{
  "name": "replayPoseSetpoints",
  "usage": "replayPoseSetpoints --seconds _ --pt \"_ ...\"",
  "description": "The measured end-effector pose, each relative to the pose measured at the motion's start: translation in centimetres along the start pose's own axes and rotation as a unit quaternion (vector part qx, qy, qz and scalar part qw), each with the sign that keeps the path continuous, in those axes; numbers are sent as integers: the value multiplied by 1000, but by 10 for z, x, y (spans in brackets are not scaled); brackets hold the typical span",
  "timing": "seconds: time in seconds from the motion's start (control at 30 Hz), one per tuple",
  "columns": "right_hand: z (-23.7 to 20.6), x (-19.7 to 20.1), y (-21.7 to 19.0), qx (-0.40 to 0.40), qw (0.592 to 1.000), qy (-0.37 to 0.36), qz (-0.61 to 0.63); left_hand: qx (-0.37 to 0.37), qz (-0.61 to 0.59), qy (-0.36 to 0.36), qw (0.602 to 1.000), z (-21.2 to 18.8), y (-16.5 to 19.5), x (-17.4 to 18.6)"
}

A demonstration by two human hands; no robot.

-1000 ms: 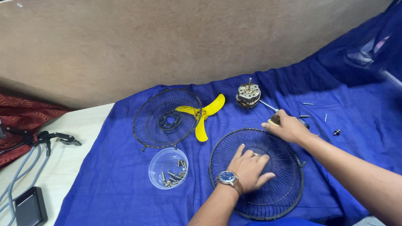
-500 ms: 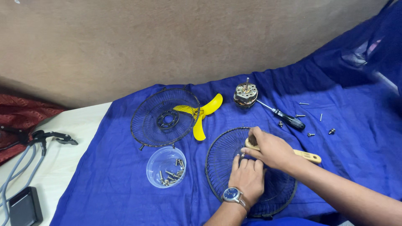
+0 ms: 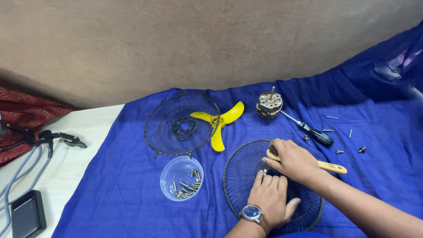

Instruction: The person holds the round wire guard of a disassembled electric fan steady on a bed and brushes dust off its wires with a bristle brush, working around the guard's surface. The fan blades, motor, screws in a plastic bowl, and a screwdriver lie on the cloth nearby.

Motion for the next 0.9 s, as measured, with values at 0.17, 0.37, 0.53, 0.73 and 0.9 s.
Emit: replayPoseSetpoints --seconds 0.17,0.37,0.53,0.73,0.9 --pt "21 -1 23 -11 1000 24 15 -55 4 14 998 -6 -4 4" --pt "63 -11 65 -56 996 -47 43 -49 -9 12 999 -13 -7 9" --pt "76 -26 88 -110 990 -65 58 -51 -13 -3 999 -16 -7 8" --pt "80 -29 93 -100 991 -70 52 -55 2 -2 998 -15 -9 6" --pt "82 -21 79 -28 998 -59 -27 -43 -2 9 999 -11 -9 6"
Point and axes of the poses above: each hand's wrist, its own z-axis towards the middle knuckle, its own x-axis out of the back of the hand, y = z × x, the point moved 4 cm from there along z, towards the middle knuckle, and after that the axes turned 13 degrees about z, right-handed, at the moved point
